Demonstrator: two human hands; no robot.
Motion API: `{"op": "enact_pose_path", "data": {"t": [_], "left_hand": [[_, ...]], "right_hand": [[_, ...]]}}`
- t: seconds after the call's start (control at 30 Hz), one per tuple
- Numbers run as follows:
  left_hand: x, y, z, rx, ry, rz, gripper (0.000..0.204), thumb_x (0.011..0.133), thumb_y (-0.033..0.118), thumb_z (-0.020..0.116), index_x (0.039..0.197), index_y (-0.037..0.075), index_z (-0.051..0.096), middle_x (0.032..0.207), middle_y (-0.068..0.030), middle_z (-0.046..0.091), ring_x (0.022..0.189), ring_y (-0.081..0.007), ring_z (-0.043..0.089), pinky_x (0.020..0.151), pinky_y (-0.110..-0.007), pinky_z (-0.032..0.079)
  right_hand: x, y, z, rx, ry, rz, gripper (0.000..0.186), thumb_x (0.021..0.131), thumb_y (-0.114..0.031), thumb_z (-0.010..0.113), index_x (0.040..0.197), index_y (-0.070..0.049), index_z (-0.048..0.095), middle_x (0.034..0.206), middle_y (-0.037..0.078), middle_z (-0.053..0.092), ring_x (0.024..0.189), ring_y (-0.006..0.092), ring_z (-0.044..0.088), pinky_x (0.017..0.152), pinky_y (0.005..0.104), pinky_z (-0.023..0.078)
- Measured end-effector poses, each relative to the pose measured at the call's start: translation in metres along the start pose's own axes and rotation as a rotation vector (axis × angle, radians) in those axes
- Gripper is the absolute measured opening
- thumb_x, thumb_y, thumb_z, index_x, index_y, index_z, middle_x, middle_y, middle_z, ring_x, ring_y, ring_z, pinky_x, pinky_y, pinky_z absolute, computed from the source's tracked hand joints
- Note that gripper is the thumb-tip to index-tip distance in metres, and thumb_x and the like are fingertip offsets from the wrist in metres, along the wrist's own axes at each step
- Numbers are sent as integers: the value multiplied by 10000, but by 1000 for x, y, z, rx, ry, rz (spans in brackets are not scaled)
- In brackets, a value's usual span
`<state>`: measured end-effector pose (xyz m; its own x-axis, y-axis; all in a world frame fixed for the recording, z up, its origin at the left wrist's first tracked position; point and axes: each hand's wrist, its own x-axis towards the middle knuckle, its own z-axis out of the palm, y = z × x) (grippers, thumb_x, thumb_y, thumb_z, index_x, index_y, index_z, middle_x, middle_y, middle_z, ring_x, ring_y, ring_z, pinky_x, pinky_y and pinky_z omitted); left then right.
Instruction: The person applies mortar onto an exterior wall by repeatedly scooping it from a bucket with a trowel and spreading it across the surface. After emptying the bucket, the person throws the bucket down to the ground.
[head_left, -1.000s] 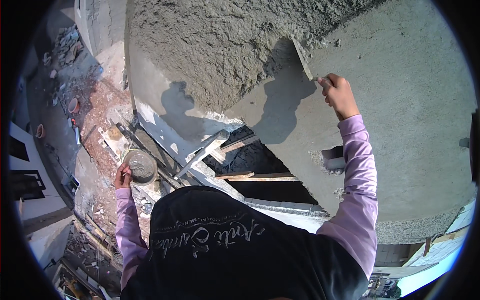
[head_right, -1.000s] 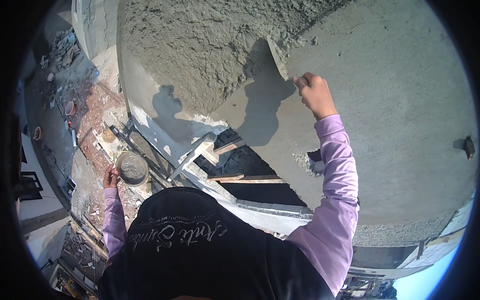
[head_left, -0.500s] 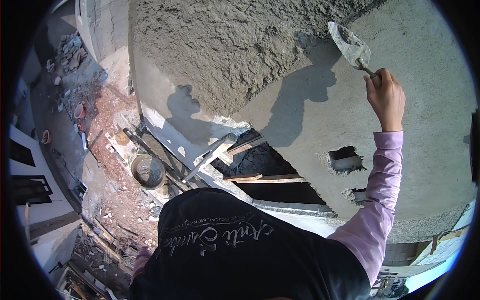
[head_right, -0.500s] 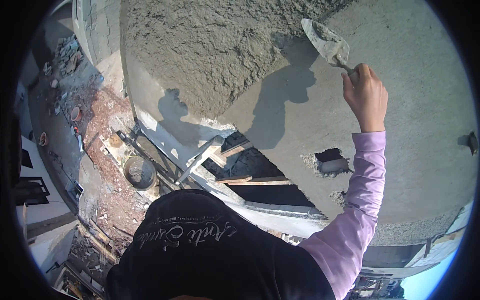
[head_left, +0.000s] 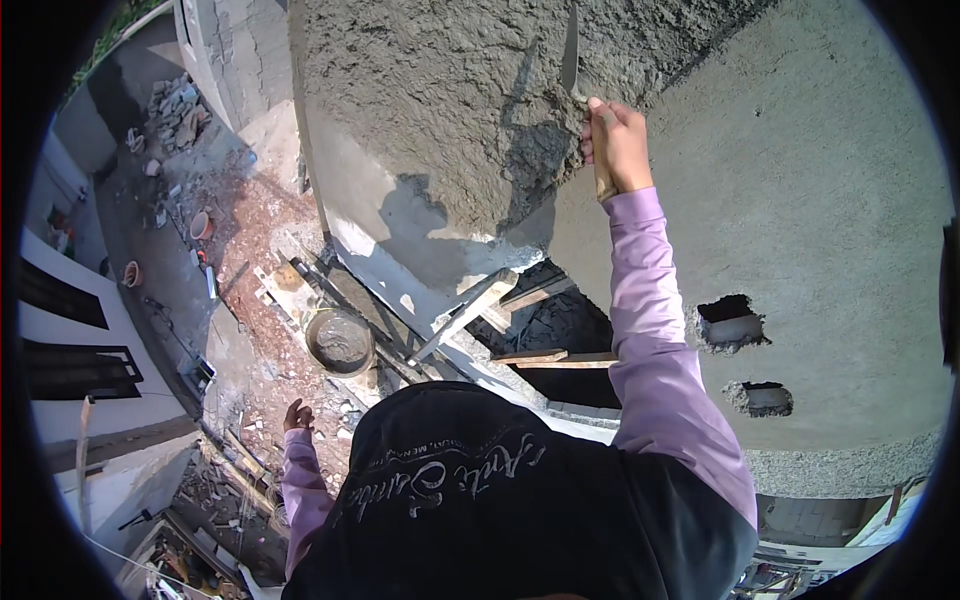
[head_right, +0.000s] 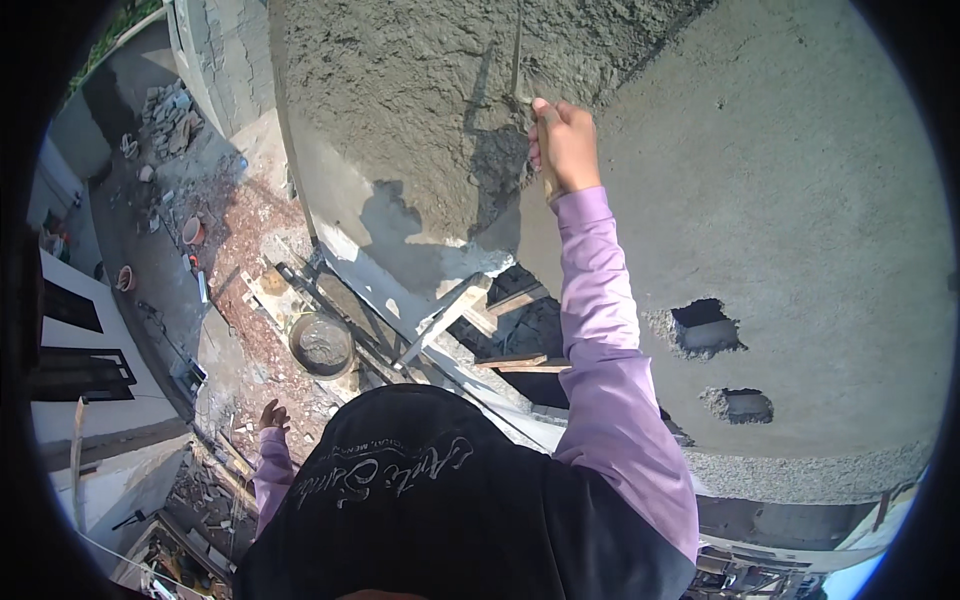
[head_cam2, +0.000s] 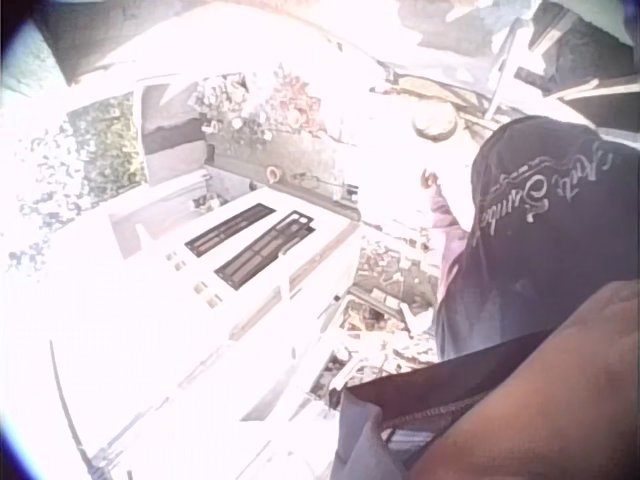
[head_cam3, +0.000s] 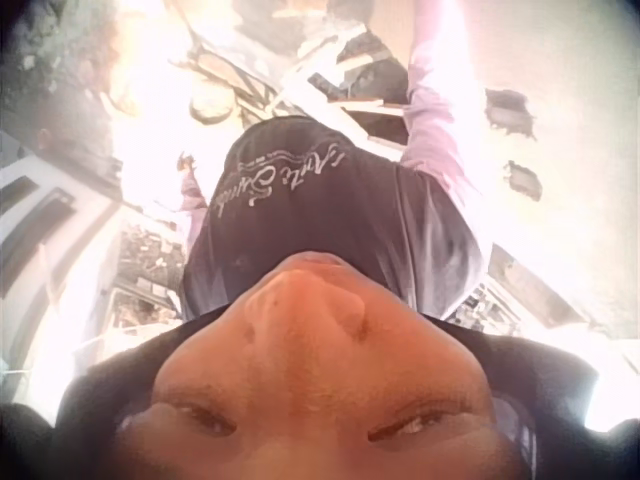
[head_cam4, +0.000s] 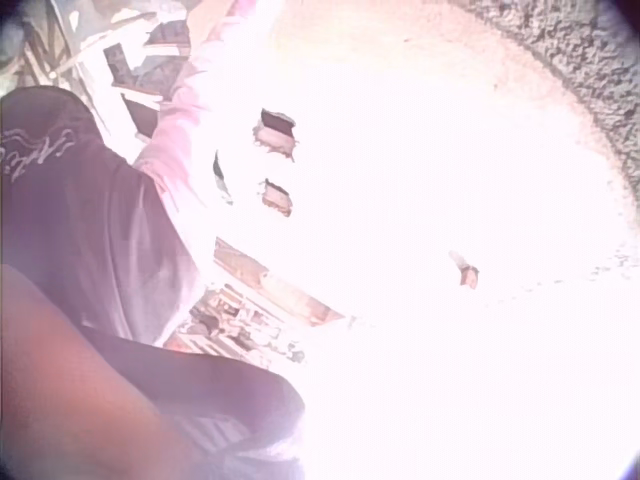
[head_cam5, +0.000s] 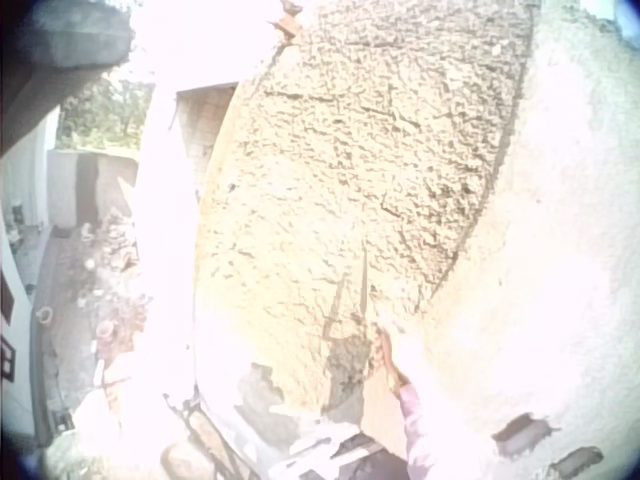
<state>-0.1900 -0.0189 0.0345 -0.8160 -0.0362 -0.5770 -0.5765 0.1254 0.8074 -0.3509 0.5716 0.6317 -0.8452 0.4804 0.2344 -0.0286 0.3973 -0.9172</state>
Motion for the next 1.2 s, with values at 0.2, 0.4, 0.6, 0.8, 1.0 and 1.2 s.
{"op": "enact_pose_path", "data": {"t": [0.2,0.4,0.6,0.8,1.0,1.2], "left_hand": [[-97,-86,-37,131,300,-331,425,855,194,707,1241,77,573,1001,-85,648,767,-186,633,586,-357,526],[-108,-93,-54,299,182,-573,422,849,156,711,1243,90,574,994,-87,654,737,-190,630,543,-356,509],[11,-26,-14,105,105,-266,446,866,148,689,1288,137,547,996,-71,660,694,-194,622,492,-353,483],[82,32,22,14,13,-63,508,881,226,653,1358,183,485,1069,-50,651,809,-215,639,569,-382,504],[48,-29,13,238,-43,-233,541,849,183,717,1346,191,501,1131,-145,658,821,-310,677,579,-489,544],[-31,-43,6,273,51,-482,469,752,107,780,1185,82,601,887,-174,684,618,-260,637,514,-407,528]], "right_hand": [[-109,36,-57,-843,73,-53,230,894,-196,597,930,31,608,712,182,619,586,357,592,572,384,484],[-109,180,-28,-972,-19,-21,282,793,-160,654,983,42,601,1043,291,591,897,485,612,796,524,496],[-100,166,-38,-975,40,-55,296,798,-170,664,991,49,617,1042,282,599,906,469,617,800,503,504],[-79,94,-74,-899,99,-159,283,798,-187,684,913,67,632,950,272,620,898,445,615,772,474,485],[-58,3,-97,-659,165,63,267,804,-189,689,894,58,644,896,237,637,753,398,631,677,444,487],[-67,-39,-77,-1257,315,-552,250,768,-193,734,812,32,635,752,194,640,677,398,616,603,434,484]]}}
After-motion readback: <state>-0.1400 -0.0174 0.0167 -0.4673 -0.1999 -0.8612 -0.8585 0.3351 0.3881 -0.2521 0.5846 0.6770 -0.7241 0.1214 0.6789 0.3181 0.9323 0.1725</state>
